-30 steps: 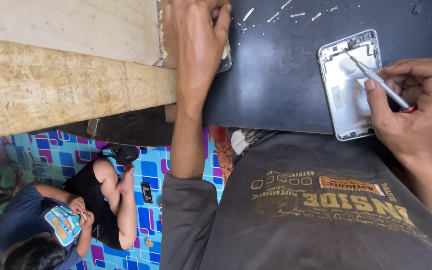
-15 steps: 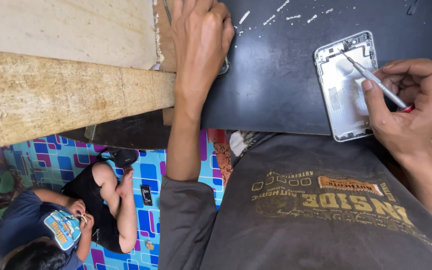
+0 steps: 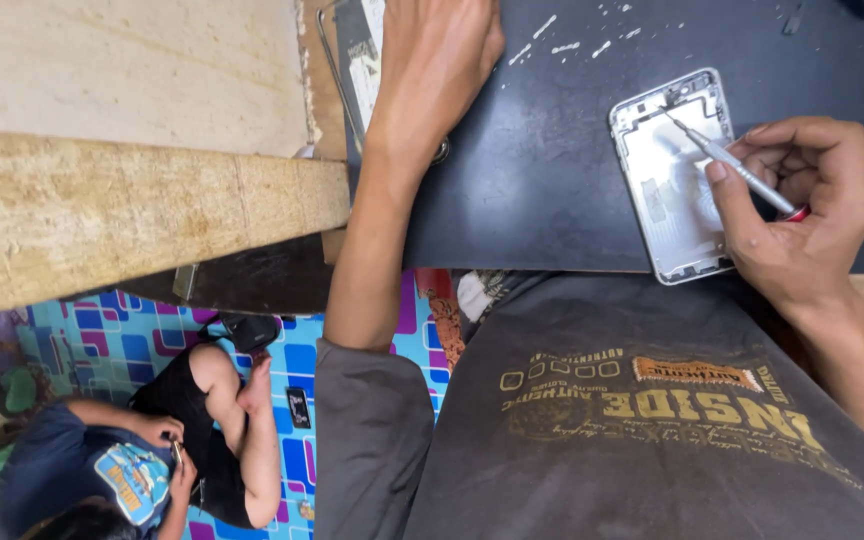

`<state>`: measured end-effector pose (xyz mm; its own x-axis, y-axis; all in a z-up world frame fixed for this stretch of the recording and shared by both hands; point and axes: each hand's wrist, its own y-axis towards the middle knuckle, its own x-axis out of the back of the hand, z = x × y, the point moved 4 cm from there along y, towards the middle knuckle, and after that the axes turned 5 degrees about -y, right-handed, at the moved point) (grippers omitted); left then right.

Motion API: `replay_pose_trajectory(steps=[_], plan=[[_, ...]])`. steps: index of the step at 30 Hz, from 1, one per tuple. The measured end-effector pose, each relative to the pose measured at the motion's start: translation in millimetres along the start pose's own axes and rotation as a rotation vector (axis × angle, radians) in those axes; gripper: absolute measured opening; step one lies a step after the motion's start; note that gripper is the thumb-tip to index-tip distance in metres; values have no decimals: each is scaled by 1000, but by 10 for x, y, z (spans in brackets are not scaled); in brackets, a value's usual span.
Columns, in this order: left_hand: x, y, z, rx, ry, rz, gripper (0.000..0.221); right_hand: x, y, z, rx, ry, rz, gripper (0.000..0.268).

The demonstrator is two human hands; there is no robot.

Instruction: Removing motherboard screws from a mobile phone using a precision screwdriver on a repair bench.

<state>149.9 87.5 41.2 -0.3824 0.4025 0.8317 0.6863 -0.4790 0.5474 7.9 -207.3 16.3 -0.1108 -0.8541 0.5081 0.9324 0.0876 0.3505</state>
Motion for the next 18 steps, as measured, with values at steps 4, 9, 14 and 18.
replay_pose_trajectory(steps=[4, 9, 14, 18], plan=[[-62, 14, 18, -2, 108, 25, 28, 3, 5, 4, -8, -24, 2, 29], [-55, -5, 57, 13, 54, 51, 34, -1, -2, -20, -7, -3, 4, 31], [12, 2, 13, 12, 40, 61, 35, 14, -44, -59, -26, -4, -5, 30], [71, 34, -2, 11, -32, 53, 32, 16, -28, -55, -6, -6, 3, 30]])
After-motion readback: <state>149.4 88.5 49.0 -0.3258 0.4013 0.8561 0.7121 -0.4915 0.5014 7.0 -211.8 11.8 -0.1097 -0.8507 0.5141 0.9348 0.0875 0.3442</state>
